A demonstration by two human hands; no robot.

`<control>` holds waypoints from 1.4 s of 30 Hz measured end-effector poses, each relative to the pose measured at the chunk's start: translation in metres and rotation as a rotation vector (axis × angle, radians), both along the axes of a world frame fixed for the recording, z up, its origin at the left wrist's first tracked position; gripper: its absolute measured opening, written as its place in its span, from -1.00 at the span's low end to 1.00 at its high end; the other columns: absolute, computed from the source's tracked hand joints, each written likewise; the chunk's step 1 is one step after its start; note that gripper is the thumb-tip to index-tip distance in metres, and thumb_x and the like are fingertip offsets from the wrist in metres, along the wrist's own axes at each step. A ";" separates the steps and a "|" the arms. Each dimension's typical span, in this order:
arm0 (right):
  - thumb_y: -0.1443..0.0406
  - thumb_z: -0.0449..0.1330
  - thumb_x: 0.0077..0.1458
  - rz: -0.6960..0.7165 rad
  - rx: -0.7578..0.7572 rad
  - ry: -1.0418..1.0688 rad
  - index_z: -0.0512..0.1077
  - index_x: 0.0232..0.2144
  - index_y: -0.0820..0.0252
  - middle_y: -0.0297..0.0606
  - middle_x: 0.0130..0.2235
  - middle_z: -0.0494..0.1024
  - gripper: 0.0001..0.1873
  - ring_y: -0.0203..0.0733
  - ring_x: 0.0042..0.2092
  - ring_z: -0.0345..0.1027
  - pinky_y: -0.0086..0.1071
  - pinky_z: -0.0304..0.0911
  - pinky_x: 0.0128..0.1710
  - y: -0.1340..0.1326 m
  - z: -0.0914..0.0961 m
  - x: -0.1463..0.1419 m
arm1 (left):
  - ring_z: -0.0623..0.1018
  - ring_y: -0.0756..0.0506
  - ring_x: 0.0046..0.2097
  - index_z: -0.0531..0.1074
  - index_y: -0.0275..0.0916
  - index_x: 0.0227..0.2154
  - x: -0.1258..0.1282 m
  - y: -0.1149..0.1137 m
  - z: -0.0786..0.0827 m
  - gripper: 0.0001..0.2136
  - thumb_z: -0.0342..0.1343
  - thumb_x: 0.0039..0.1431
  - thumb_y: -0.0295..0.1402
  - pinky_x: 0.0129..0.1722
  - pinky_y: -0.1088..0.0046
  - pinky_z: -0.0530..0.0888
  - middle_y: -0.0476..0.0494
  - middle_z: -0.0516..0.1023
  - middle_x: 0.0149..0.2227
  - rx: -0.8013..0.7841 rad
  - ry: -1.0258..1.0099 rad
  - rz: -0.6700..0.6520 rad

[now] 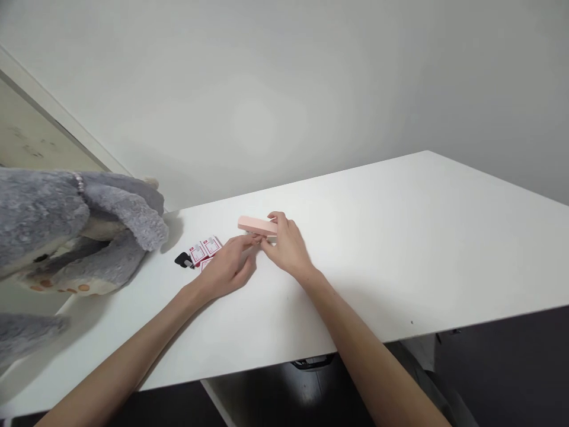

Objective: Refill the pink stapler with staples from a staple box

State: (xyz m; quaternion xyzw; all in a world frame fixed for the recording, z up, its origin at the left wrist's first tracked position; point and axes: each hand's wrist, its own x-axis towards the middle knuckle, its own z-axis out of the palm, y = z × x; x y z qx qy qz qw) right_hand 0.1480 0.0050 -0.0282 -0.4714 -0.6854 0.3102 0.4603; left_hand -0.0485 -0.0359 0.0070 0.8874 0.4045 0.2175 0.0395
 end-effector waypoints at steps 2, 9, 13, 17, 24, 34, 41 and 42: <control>0.33 0.22 0.13 -0.017 0.016 -0.048 0.37 0.02 0.07 -0.13 0.04 0.57 -0.62 0.09 0.07 0.42 -0.07 0.37 0.00 0.001 0.000 0.000 | 0.61 -0.22 0.08 0.37 -0.14 0.07 0.000 0.001 0.000 -0.71 0.01 0.34 -0.47 0.18 0.07 0.46 -0.16 0.65 0.04 0.041 -0.033 0.078; 0.41 0.16 0.05 -0.055 -0.019 -0.073 0.37 -0.18 0.06 -0.19 -0.07 0.59 -0.74 0.09 0.01 0.40 -0.03 0.34 0.03 0.001 0.001 0.000 | 0.53 -0.18 -0.19 0.43 -0.15 -0.23 -0.005 0.010 -0.001 -0.93 0.17 0.29 -0.30 -0.06 0.16 0.41 -0.07 0.58 -0.29 0.197 -0.101 0.399; 0.40 0.17 0.04 -0.035 -0.043 -0.058 0.36 -0.18 0.05 -0.19 -0.07 0.59 -0.73 0.09 0.01 0.40 -0.06 0.35 -0.03 0.000 0.002 0.001 | 0.51 -0.22 -0.03 0.54 -0.13 -0.18 -0.003 0.009 0.002 -0.86 0.20 0.31 -0.22 0.01 0.15 0.42 -0.13 0.62 -0.13 0.081 -0.169 0.396; 0.26 0.27 0.11 0.012 0.011 -0.056 0.43 -0.15 0.02 -0.20 -0.05 0.61 -0.78 0.09 0.01 0.42 -0.02 0.35 -0.01 -0.003 0.007 0.000 | 0.52 -0.23 -0.02 0.64 -0.06 -0.14 -0.002 0.009 0.003 -0.78 0.20 0.36 -0.09 -0.04 0.17 0.48 -0.12 0.65 -0.13 -0.080 -0.247 0.388; -0.04 0.39 0.14 0.078 0.000 -0.014 0.56 -0.13 -0.02 -0.22 -0.07 0.65 -0.64 0.08 0.03 0.45 -0.03 0.36 0.01 -0.004 0.009 0.001 | 0.53 -0.18 -0.15 0.67 -0.10 -0.21 -0.003 0.008 0.003 -0.75 0.22 0.33 -0.07 -0.18 0.27 0.48 -0.11 0.65 -0.24 -0.139 -0.287 0.365; -0.01 0.43 0.07 0.196 -0.181 0.213 0.59 -0.15 0.00 -0.26 -0.02 0.63 -0.63 0.01 0.03 0.50 -0.17 0.40 -0.06 -0.005 0.014 0.005 | 0.33 0.04 -0.52 0.54 -0.20 -0.35 0.009 -0.002 0.012 -0.69 0.22 0.31 -0.05 -0.47 0.45 0.23 0.05 0.53 -0.47 -0.300 -0.391 0.411; -0.05 0.43 0.07 0.281 -0.274 0.326 0.59 -0.13 0.01 -0.30 -0.10 0.63 -0.59 -0.06 -0.08 0.50 -0.24 0.38 -0.12 -0.005 0.015 0.008 | 0.42 0.04 -0.52 0.51 -0.20 -0.35 0.009 -0.003 0.010 -0.68 0.22 0.29 -0.02 -0.49 0.48 0.28 0.00 0.63 -0.36 -0.334 -0.400 0.366; -0.06 0.42 0.08 0.287 -0.280 0.344 0.58 -0.13 0.01 -0.31 -0.11 0.62 -0.59 -0.08 -0.09 0.49 -0.25 0.37 -0.13 -0.005 0.015 0.008 | 0.44 0.04 -0.52 0.51 -0.20 -0.33 0.009 -0.003 0.009 -0.68 0.23 0.28 -0.02 -0.49 0.48 0.29 -0.01 0.65 -0.34 -0.333 -0.396 0.365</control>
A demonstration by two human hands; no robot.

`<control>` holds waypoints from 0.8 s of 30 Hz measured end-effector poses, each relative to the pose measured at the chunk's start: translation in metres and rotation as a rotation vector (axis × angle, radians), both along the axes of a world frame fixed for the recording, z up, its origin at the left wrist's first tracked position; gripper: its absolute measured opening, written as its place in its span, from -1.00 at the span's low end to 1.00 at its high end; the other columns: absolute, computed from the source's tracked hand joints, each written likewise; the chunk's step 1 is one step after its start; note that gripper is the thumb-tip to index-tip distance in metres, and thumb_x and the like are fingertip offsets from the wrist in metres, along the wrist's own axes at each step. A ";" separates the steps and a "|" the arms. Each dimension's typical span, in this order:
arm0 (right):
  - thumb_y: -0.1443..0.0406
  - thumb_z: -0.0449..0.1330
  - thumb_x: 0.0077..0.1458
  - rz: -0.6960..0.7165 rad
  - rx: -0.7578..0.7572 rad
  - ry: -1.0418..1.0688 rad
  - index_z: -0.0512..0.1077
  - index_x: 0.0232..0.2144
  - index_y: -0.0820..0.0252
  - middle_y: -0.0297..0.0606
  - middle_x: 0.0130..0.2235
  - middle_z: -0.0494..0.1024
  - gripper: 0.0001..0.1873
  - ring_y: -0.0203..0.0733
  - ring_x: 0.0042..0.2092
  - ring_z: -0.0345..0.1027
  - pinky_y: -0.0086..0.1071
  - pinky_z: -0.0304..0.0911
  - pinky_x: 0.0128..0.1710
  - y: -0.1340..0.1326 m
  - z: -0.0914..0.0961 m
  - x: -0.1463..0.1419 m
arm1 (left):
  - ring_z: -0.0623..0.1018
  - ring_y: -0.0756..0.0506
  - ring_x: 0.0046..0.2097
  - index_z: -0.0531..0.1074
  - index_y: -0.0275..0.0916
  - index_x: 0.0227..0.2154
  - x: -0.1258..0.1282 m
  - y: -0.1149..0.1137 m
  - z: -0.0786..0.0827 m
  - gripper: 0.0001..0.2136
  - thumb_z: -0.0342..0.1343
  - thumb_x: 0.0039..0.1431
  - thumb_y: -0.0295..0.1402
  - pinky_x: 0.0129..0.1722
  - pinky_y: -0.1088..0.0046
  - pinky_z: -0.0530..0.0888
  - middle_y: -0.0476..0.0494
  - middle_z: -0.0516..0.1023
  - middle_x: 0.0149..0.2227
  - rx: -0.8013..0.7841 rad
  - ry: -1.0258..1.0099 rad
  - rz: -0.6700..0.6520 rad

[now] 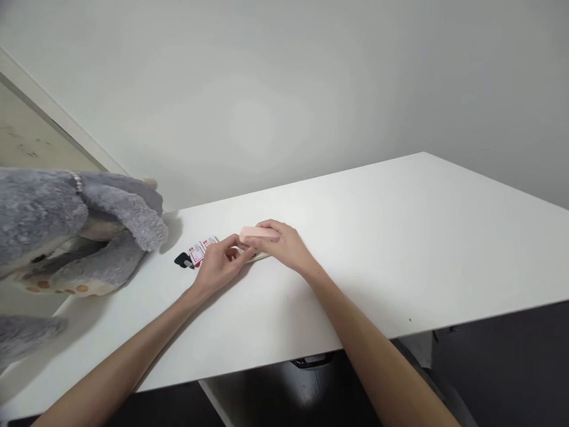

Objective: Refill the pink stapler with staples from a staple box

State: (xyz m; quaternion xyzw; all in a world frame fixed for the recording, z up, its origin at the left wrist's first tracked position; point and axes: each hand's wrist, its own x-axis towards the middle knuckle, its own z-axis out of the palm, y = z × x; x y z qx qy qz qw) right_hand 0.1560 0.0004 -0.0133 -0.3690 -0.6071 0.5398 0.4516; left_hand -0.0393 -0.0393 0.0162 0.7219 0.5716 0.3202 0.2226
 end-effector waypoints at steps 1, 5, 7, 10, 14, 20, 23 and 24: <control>-0.07 0.42 0.08 0.000 -0.006 0.015 0.58 -0.12 0.01 -0.31 -0.12 0.62 -0.58 -0.08 -0.10 0.49 -0.25 0.37 -0.13 0.000 0.000 0.000 | 0.45 0.03 -0.52 0.52 -0.19 -0.31 0.000 -0.001 -0.001 -0.69 0.23 0.28 -0.02 -0.49 0.47 0.30 -0.02 0.67 -0.33 0.000 0.004 0.001; -0.10 0.41 0.08 0.006 -0.029 0.071 0.59 -0.13 0.01 -0.30 -0.09 0.61 -0.55 -0.10 -0.09 0.48 -0.27 0.37 -0.12 -0.001 0.005 0.003 | 0.44 0.03 -0.53 0.52 -0.18 -0.31 0.002 -0.002 -0.004 -0.67 0.24 0.27 0.01 -0.50 0.47 0.32 -0.03 0.67 -0.35 0.000 0.015 0.017; -0.10 0.41 0.08 0.023 -0.041 0.087 0.59 -0.13 0.02 -0.30 -0.08 0.61 -0.55 -0.11 -0.09 0.47 -0.28 0.37 -0.11 -0.002 0.007 0.004 | 0.43 0.04 -0.54 0.50 -0.18 -0.32 0.002 -0.003 -0.006 -0.67 0.25 0.27 0.01 -0.51 0.48 0.30 -0.02 0.66 -0.36 -0.007 0.007 0.013; -0.12 0.41 0.10 0.043 -0.061 0.115 0.58 -0.13 0.02 -0.31 -0.09 0.59 -0.54 -0.14 -0.10 0.46 -0.30 0.36 -0.11 -0.004 0.010 0.005 | 0.41 0.04 -0.55 0.49 -0.18 -0.34 0.004 -0.004 -0.007 -0.69 0.25 0.29 -0.03 -0.51 0.48 0.29 0.02 0.63 -0.39 -0.010 0.005 -0.001; -0.15 0.40 0.09 0.084 -0.108 0.199 0.56 -0.11 0.03 -0.32 -0.16 0.56 -0.50 -0.20 -0.22 0.42 -0.32 0.33 -0.22 -0.003 0.010 0.005 | 0.41 0.02 -0.54 0.51 -0.18 -0.35 0.008 -0.007 -0.007 -0.71 0.25 0.29 -0.06 -0.49 0.46 0.28 0.04 0.56 -0.47 0.010 0.072 -0.004; -0.19 0.41 0.06 0.065 -0.164 0.331 0.54 -0.19 0.07 -0.31 -0.19 0.53 -0.47 -0.22 -0.24 0.37 -0.33 0.33 -0.24 0.001 0.010 0.005 | 0.45 -0.01 -0.51 0.62 -0.14 -0.07 0.010 -0.008 -0.009 -0.71 0.19 0.34 -0.08 -0.44 0.44 0.34 0.06 0.54 -0.48 0.030 0.152 -0.046; -0.21 0.38 0.06 0.027 -0.164 0.430 0.49 -0.20 0.05 -0.29 -0.20 0.51 -0.46 -0.16 -0.17 0.38 -0.32 0.34 -0.23 0.005 0.010 0.006 | 0.48 -0.02 -0.50 0.62 -0.13 0.00 0.008 -0.007 -0.012 -0.68 0.18 0.35 -0.08 -0.42 0.44 0.36 0.07 0.55 -0.47 0.044 0.175 -0.052; -0.21 0.38 0.06 0.014 -0.171 0.469 0.48 -0.20 0.04 -0.30 -0.22 0.50 -0.46 -0.16 -0.17 0.38 -0.32 0.35 -0.24 0.006 0.009 0.006 | 0.48 -0.02 -0.50 0.62 -0.13 0.01 0.008 -0.007 -0.012 -0.68 0.18 0.35 -0.08 -0.42 0.43 0.36 0.07 0.55 -0.47 0.046 0.183 -0.052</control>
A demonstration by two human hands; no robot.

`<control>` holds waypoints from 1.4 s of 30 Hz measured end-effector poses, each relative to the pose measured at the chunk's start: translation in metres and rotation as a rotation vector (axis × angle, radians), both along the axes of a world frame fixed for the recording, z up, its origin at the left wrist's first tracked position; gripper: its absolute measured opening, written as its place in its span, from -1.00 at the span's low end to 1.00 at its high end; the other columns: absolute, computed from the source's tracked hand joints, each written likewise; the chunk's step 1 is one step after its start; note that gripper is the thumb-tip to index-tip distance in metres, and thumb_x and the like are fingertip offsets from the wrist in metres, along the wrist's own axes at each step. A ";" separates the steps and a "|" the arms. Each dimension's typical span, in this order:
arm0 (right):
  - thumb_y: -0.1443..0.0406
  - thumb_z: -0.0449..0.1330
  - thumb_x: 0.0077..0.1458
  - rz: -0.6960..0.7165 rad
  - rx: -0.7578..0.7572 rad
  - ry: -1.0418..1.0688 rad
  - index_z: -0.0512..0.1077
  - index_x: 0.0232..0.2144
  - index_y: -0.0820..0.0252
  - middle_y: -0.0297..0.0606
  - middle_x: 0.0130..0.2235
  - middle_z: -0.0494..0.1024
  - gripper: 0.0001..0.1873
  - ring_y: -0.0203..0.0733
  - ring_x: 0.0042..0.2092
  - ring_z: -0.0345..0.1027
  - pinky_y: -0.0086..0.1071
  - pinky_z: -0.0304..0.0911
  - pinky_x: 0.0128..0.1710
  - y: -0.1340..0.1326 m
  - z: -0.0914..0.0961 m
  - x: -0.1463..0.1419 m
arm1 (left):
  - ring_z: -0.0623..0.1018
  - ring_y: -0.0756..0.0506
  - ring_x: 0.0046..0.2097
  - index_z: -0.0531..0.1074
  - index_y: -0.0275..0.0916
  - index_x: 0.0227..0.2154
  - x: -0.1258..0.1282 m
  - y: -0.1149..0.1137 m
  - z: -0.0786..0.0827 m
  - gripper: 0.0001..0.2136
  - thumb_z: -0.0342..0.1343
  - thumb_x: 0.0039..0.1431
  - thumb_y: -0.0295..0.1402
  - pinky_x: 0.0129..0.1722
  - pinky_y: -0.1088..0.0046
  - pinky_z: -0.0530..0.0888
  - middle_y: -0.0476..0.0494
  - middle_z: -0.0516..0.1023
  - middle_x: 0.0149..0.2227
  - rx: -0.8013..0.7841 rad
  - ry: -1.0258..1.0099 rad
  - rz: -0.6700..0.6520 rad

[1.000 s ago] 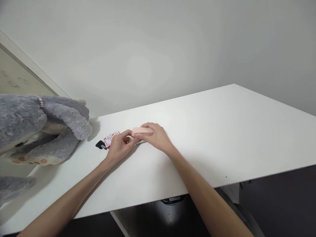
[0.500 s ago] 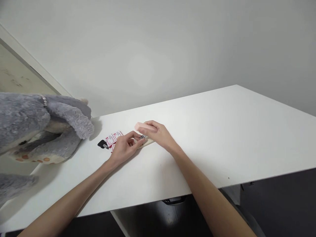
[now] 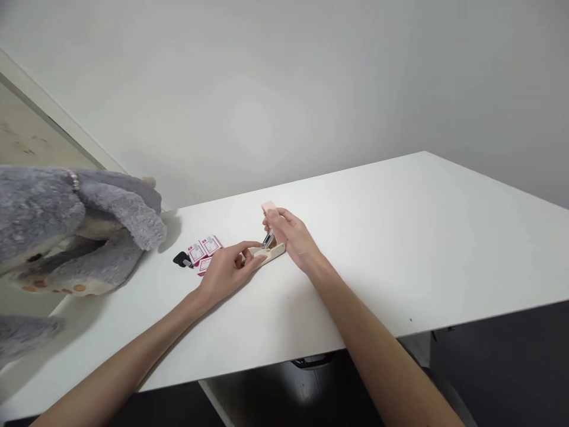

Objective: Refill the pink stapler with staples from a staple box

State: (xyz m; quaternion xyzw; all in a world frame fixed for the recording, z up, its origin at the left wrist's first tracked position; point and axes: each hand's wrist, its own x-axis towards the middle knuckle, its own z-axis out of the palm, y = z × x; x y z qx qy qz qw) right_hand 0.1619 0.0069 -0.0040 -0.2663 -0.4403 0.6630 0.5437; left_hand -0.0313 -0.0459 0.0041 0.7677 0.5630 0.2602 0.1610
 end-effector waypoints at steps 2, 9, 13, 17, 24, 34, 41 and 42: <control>-0.21 0.37 0.08 -0.036 -0.033 0.081 0.45 -0.22 0.03 -0.33 -0.25 0.48 -0.48 -0.16 -0.21 0.39 -0.31 0.36 -0.25 0.003 -0.001 0.001 | 0.49 -0.02 -0.49 0.62 -0.13 0.00 0.000 0.000 -0.001 -0.69 0.18 0.36 -0.09 -0.41 0.43 0.36 0.08 0.54 -0.47 0.000 0.018 -0.006; -0.10 0.37 0.10 -0.250 -0.146 0.330 0.41 -0.30 0.04 -0.37 -0.37 0.39 -0.59 -0.20 -0.35 0.36 -0.25 0.44 -0.20 0.016 -0.011 0.012 | 0.49 -0.02 -0.48 0.60 -0.15 -0.06 0.000 -0.001 -0.002 -0.75 0.17 0.36 -0.14 -0.39 0.44 0.35 0.09 0.49 -0.50 0.013 0.042 -0.034; 0.07 0.36 0.03 -0.384 -0.218 0.381 0.37 -0.34 0.02 -0.39 -0.40 0.39 -0.71 -0.20 -0.37 0.37 -0.24 0.46 -0.25 0.022 -0.020 0.018 | 0.50 -0.03 -0.45 0.60 -0.17 -0.06 -0.001 -0.001 -0.004 -0.75 0.16 0.37 -0.15 -0.39 0.43 0.35 0.05 0.52 -0.47 0.035 0.066 -0.035; 0.15 0.36 0.02 -0.535 -0.284 0.305 0.39 -0.30 0.03 -0.38 -0.36 0.43 -0.75 -0.19 -0.32 0.43 -0.28 0.47 -0.29 0.018 -0.025 0.021 | 0.51 -0.04 -0.40 0.63 -0.15 0.05 -0.003 -0.001 -0.006 -0.70 0.13 0.42 -0.17 -0.35 0.41 0.35 -0.02 0.57 -0.37 0.098 0.141 -0.071; -0.14 0.28 0.21 -0.662 -0.228 -0.008 0.46 -0.13 0.07 -0.24 -0.08 0.60 -0.54 -0.09 0.03 0.56 -0.24 0.52 0.06 -0.007 -0.030 0.044 | 0.51 0.00 -0.42 0.65 -0.10 0.08 -0.004 -0.005 -0.011 -0.68 0.08 0.47 -0.17 -0.40 0.46 0.34 -0.06 0.59 -0.32 0.209 0.234 -0.177; 0.04 0.34 0.22 -0.680 -0.115 -0.352 0.34 0.07 0.02 -0.18 0.04 0.59 -0.53 -0.04 0.12 0.55 -0.06 0.41 0.27 -0.053 -0.045 0.102 | 0.47 -0.07 -0.30 0.66 -0.12 0.01 0.000 -0.004 -0.011 -0.73 0.10 0.46 -0.22 -0.33 0.40 0.40 -0.15 0.49 -0.26 0.449 0.292 -0.293; 0.11 0.29 0.17 -0.701 0.008 -0.653 0.45 -0.12 0.11 -0.10 -0.09 0.62 -0.71 0.02 -0.06 0.55 -0.08 0.46 0.01 -0.069 -0.042 0.113 | 0.31 -0.35 0.25 0.60 0.00 0.10 -0.004 0.002 -0.006 -0.70 0.26 0.33 -0.32 0.25 -0.09 0.40 -0.28 0.39 0.23 0.529 0.255 -0.317; 0.12 0.28 0.16 -0.699 0.010 -0.676 0.46 -0.16 0.11 -0.12 -0.13 0.63 -0.74 0.01 -0.10 0.55 -0.09 0.46 -0.02 -0.070 -0.040 0.112 | 0.30 -0.35 0.26 0.59 0.00 0.12 -0.005 0.002 -0.006 -0.68 0.25 0.34 -0.32 0.27 -0.11 0.38 -0.28 0.37 0.26 0.522 0.258 -0.327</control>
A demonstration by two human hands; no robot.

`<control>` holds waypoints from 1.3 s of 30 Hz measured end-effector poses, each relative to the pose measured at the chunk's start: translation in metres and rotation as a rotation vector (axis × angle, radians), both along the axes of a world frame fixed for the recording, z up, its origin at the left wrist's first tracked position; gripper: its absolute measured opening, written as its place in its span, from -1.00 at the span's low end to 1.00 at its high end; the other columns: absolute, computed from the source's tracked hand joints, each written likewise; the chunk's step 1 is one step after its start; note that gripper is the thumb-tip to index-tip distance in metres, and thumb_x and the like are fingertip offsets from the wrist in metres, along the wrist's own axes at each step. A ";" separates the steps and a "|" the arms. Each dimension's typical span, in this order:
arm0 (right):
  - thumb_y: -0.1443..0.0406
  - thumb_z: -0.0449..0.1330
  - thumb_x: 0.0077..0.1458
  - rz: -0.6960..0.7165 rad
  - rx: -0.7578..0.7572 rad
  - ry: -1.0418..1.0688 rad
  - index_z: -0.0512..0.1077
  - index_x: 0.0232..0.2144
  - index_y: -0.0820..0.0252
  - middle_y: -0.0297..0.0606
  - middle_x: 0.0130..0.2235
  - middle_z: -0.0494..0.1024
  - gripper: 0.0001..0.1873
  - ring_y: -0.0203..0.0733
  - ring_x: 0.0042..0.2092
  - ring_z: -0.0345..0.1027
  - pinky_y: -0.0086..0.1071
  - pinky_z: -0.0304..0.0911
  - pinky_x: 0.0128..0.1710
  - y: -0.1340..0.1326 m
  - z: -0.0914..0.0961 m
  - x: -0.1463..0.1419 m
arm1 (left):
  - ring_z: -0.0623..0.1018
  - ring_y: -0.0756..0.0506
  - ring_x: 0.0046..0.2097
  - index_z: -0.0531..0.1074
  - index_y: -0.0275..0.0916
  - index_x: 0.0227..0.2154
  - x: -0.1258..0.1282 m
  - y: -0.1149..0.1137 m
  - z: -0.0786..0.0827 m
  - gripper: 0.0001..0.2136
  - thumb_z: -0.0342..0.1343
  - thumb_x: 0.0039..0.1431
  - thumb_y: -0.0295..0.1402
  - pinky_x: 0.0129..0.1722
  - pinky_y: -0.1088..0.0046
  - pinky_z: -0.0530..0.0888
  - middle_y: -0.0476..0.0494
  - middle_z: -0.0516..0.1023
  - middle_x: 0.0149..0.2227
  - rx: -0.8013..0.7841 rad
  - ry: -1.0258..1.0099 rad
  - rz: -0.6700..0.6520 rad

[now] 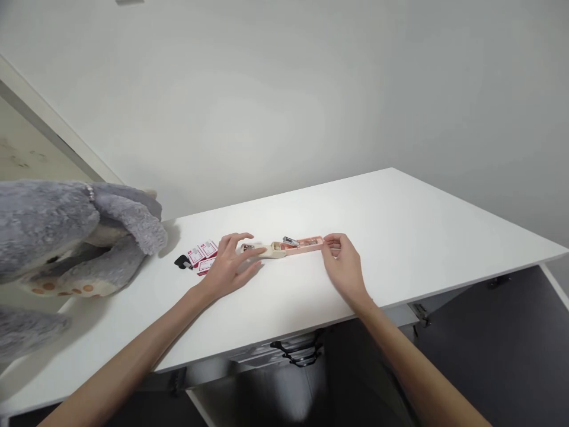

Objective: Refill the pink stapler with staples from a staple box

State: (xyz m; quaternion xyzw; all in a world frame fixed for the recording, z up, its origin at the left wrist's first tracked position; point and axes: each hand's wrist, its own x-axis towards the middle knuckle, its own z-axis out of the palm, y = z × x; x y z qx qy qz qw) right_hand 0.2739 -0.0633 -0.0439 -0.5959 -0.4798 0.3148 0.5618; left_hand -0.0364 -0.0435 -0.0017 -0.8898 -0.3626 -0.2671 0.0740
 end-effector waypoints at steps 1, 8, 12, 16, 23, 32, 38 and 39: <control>0.12 0.27 0.15 0.001 -0.003 -0.017 0.46 -0.19 0.11 -0.13 -0.16 0.63 -0.76 0.01 -0.13 0.54 -0.11 0.45 -0.05 -0.001 0.002 -0.001 | 0.29 -0.35 0.27 0.57 0.00 0.14 -0.001 0.000 0.000 -0.67 0.25 0.34 -0.33 0.28 -0.11 0.38 -0.29 0.36 0.27 -0.004 0.004 -0.001; 0.19 0.20 0.10 0.243 -0.003 -0.075 0.50 -0.28 0.11 -0.26 -0.30 0.60 -0.83 -0.11 -0.29 0.45 -0.24 0.36 -0.21 -0.010 0.012 -0.007 | 0.30 -0.37 0.30 0.40 -0.14 0.22 -0.010 -0.017 0.003 -0.57 0.22 0.34 -0.25 0.32 -0.10 0.31 -0.37 0.36 0.28 0.085 -0.028 0.186; 0.19 0.20 0.11 0.262 -0.007 -0.088 0.51 -0.28 0.10 -0.30 -0.33 0.58 -0.84 -0.13 -0.30 0.43 -0.26 0.33 -0.24 -0.012 0.012 -0.007 | 0.31 -0.41 0.28 0.41 -0.19 0.20 -0.034 -0.039 0.002 -0.58 0.19 0.35 -0.21 0.31 -0.17 0.28 -0.42 0.39 0.25 0.109 -0.013 0.406; 0.20 0.19 0.10 0.270 0.009 -0.058 0.51 -0.28 0.09 -0.30 -0.31 0.60 -0.84 -0.14 -0.30 0.44 -0.27 0.33 -0.23 -0.010 0.007 -0.006 | 0.26 -0.48 0.33 0.51 -0.19 0.11 -0.059 -0.060 0.003 -0.67 0.11 0.39 -0.19 0.27 -0.23 0.29 -0.45 0.34 0.30 0.077 0.061 0.576; 0.19 0.18 0.09 0.270 0.012 -0.074 0.51 -0.28 0.11 -0.31 -0.35 0.59 -0.82 -0.13 -0.30 0.44 -0.27 0.34 -0.23 -0.009 0.005 -0.007 | 0.24 -0.45 0.43 0.54 -0.16 0.11 -0.070 -0.076 0.003 -0.69 0.03 0.46 -0.20 0.33 -0.22 0.29 -0.37 0.45 0.31 -0.020 0.114 0.440; 0.21 0.17 0.12 0.301 0.054 -0.132 0.52 -0.27 0.10 -0.31 -0.31 0.62 -0.83 -0.14 -0.29 0.45 -0.27 0.35 -0.21 -0.008 0.002 -0.007 | 0.65 -0.29 0.12 0.37 -0.19 0.17 -0.067 -0.080 0.006 -0.60 0.12 0.42 -0.07 0.09 0.08 0.58 -0.33 0.62 0.12 -0.164 -0.083 0.374; 0.20 0.22 0.14 0.491 0.047 -0.151 0.62 -0.25 0.10 -0.26 -0.22 0.69 -0.80 -0.13 -0.25 0.48 -0.27 0.34 -0.18 -0.013 0.011 -0.011 | 0.69 -0.28 0.08 0.36 -0.21 0.18 -0.052 -0.078 0.003 -0.55 0.15 0.39 -0.06 0.06 0.14 0.62 -0.30 0.66 0.06 -0.133 -0.153 0.327; 0.20 0.23 0.15 0.531 0.030 -0.145 0.63 -0.24 0.10 -0.26 -0.22 0.69 -0.79 -0.13 -0.25 0.48 -0.27 0.34 -0.19 -0.015 0.014 -0.011 | 0.69 -0.27 0.05 0.37 -0.21 0.18 -0.048 -0.076 0.002 -0.54 0.17 0.37 -0.06 0.05 0.14 0.62 -0.30 0.67 0.04 -0.124 -0.154 0.315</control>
